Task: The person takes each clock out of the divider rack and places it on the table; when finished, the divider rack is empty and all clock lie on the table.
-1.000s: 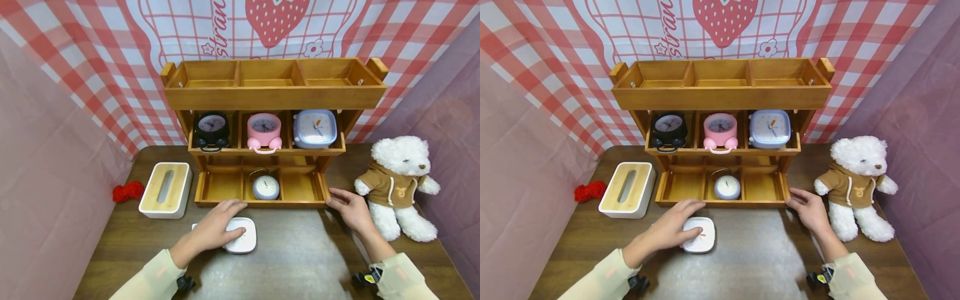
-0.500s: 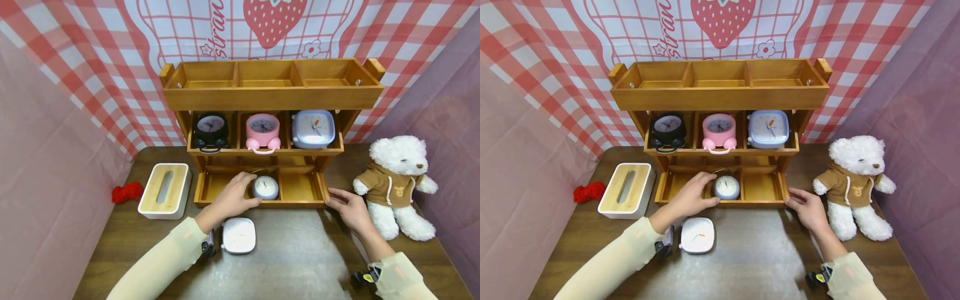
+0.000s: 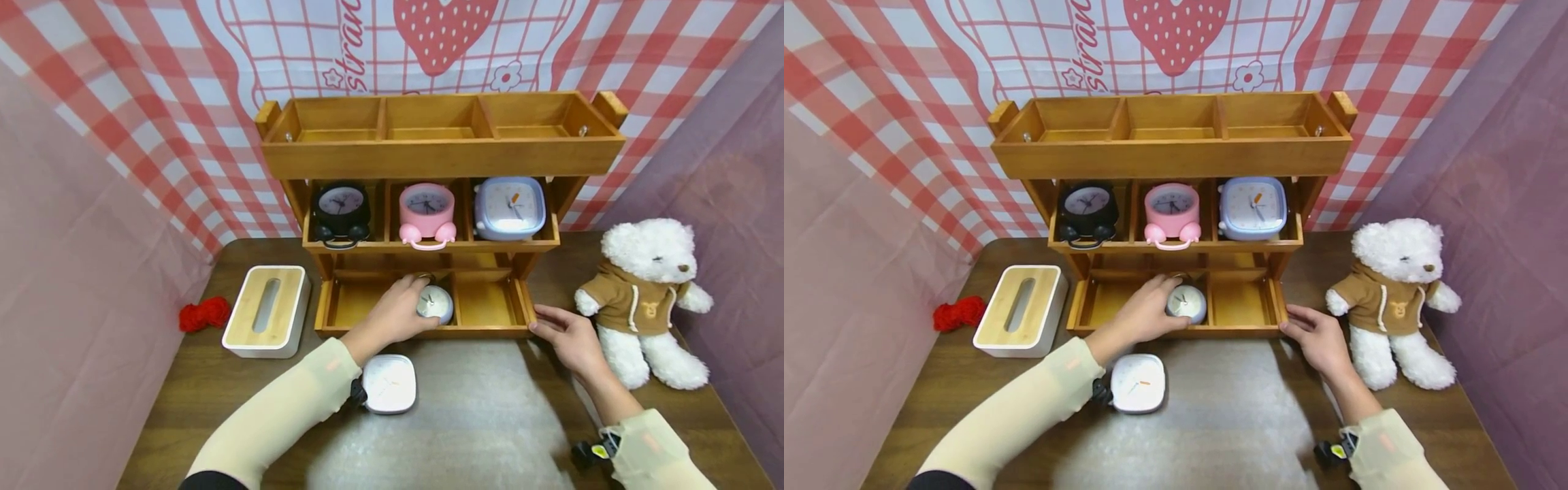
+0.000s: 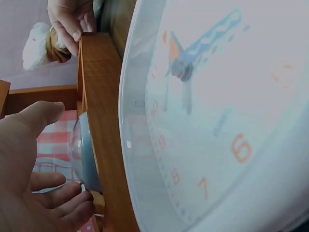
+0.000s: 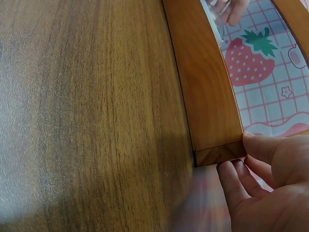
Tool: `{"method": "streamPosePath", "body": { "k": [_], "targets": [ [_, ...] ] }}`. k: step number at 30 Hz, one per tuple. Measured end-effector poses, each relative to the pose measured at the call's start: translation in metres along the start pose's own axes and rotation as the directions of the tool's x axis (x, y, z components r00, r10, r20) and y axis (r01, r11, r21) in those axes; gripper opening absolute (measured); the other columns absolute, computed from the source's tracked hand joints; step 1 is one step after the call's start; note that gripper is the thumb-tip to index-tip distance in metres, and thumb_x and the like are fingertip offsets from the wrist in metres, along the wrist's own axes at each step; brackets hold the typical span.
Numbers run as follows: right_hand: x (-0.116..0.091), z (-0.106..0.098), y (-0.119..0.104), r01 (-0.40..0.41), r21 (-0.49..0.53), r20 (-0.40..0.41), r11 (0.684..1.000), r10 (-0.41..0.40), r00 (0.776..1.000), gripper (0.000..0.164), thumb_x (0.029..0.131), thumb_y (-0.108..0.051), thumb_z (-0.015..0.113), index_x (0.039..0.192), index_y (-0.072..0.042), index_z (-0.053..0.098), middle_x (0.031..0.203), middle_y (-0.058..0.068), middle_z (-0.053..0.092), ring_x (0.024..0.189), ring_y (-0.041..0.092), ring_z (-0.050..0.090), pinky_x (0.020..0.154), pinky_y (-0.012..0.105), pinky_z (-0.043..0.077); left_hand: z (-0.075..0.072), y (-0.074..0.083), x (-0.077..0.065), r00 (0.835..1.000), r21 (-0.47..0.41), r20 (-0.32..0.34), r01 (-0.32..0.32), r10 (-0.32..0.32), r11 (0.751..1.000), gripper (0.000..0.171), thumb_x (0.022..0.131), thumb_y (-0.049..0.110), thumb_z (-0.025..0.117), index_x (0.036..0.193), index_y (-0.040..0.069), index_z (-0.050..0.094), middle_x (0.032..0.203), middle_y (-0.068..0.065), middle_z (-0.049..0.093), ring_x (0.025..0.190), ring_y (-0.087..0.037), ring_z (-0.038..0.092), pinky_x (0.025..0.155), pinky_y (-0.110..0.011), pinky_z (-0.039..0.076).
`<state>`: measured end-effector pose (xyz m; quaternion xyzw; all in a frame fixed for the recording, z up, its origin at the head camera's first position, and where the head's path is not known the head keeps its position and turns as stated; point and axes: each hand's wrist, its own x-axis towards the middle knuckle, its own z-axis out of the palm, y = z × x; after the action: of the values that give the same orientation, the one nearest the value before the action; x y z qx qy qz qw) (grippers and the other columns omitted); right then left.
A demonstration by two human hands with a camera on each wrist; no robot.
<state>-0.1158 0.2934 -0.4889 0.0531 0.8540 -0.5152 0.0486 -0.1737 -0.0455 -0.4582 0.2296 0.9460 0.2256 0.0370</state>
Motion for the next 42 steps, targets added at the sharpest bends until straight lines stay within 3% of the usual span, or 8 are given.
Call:
{"method": "streamPosePath", "body": {
  "k": [11, 32, 42],
  "targets": [
    [-0.001, 0.0, -0.001, 0.003, 0.012, -0.006, 1.0, -0.002, 1.0, 0.053, 0.098, -0.02, 0.07, 0.142, 0.006, 0.055, 0.134, 0.031, 0.062, 0.094, -0.016, 0.059, 0.078, 0.011, 0.052, 0.009, 0.003, 0.011, 0.999, -0.009, -0.002, 0.053, -0.053, 0.999, 0.089, 0.077, 0.056, 0.083, 0.144, 0.004, 0.055, 0.139, -0.016, 0.058, 0.123, -0.033, 0.059, 0.106, -0.042, 0.048],
    [0.0, 0.001, 0.0, 0.001, 0.011, -0.009, 1.0, -0.001, 1.0, 0.054, 0.098, -0.021, 0.071, 0.142, 0.006, 0.056, 0.132, 0.03, 0.063, 0.094, -0.016, 0.06, 0.078, 0.01, 0.051, 0.003, 0.014, 0.022, 0.989, 0.152, 0.116, 0.074, -0.092, 0.986, 0.089, 0.076, 0.058, 0.083, 0.142, 0.005, 0.056, 0.136, -0.014, 0.057, 0.122, -0.029, 0.057, 0.105, -0.043, 0.049],
    [0.0, 0.0, 0.002, -0.003, 0.016, -0.004, 1.0, 0.003, 1.0, 0.055, 0.098, -0.022, 0.071, 0.143, 0.005, 0.055, 0.133, 0.029, 0.063, 0.095, -0.015, 0.06, 0.079, 0.01, 0.051, 0.002, 0.016, 0.026, 0.991, 0.195, 0.111, 0.052, -0.075, 0.979, 0.077, 0.074, 0.056, 0.087, 0.126, 0.004, 0.065, 0.118, -0.011, 0.061, 0.099, -0.025, 0.063, 0.089, -0.039, 0.055]
  ]
}}
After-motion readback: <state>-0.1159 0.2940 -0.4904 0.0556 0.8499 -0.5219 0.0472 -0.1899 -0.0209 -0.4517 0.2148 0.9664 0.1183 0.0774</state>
